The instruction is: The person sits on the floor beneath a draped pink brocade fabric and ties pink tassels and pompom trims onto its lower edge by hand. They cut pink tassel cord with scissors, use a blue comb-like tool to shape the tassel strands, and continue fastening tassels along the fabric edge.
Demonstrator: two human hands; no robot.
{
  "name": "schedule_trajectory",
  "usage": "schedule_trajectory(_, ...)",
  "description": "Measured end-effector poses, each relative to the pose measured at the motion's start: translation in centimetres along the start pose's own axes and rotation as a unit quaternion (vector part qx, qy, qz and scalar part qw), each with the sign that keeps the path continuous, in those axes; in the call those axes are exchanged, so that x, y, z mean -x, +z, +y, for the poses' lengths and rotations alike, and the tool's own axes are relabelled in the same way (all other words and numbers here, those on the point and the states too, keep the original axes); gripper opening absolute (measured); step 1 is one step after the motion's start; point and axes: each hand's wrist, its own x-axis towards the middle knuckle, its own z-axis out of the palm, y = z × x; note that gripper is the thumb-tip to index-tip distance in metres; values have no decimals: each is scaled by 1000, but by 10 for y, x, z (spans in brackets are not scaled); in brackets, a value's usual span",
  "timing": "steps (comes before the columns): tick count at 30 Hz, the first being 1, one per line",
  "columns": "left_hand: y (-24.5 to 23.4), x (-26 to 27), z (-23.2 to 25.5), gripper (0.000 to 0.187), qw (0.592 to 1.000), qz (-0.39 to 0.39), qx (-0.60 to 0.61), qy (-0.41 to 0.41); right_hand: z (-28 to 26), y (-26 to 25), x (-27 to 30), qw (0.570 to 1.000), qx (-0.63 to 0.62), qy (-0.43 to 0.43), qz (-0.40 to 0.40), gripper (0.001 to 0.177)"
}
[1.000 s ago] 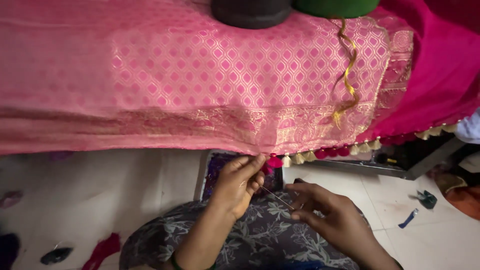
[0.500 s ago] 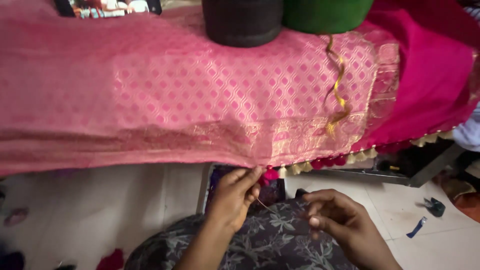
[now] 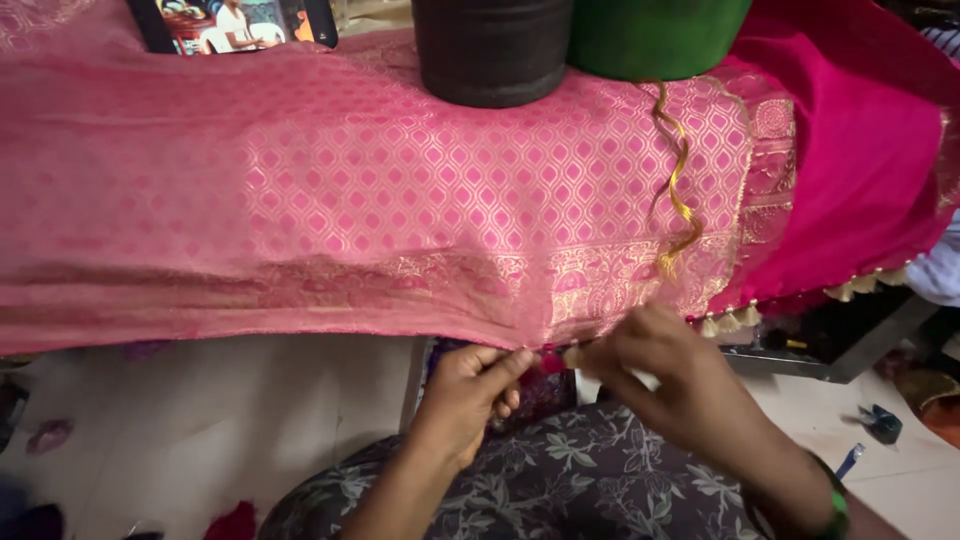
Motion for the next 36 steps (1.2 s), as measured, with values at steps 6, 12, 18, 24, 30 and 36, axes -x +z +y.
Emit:
schedule_trajectory(6, -8, 2, 15, 23, 994, -77, -71, -16, -18, 11, -52, 991, 23, -129, 37, 19)
schedule_trajectory(12, -3, 0, 2, 22, 987, -37, -133, 77, -34, 7, -75, 970, 64, -232, -22, 16)
schedule_trajectory(18, -2, -2, -29, 21, 985, -20, -73, 154, -38, -2, -93, 930, 52, -333, -144, 29)
schedule_trajectory(24, 7, 9, -11, 19, 972, 81, -124, 183, -45, 16, -100, 925, 144, -320, -148, 30)
schedule_trajectory(30, 22, 38, 23, 13, 786, 239, -377, 427, -45, 32, -105, 930, 241, -256, -104, 24)
schedule_trajectory(36, 25, 34, 18, 22, 587, 201, -529, 579, -45, 30, -95, 927, 279, -220, -122, 13)
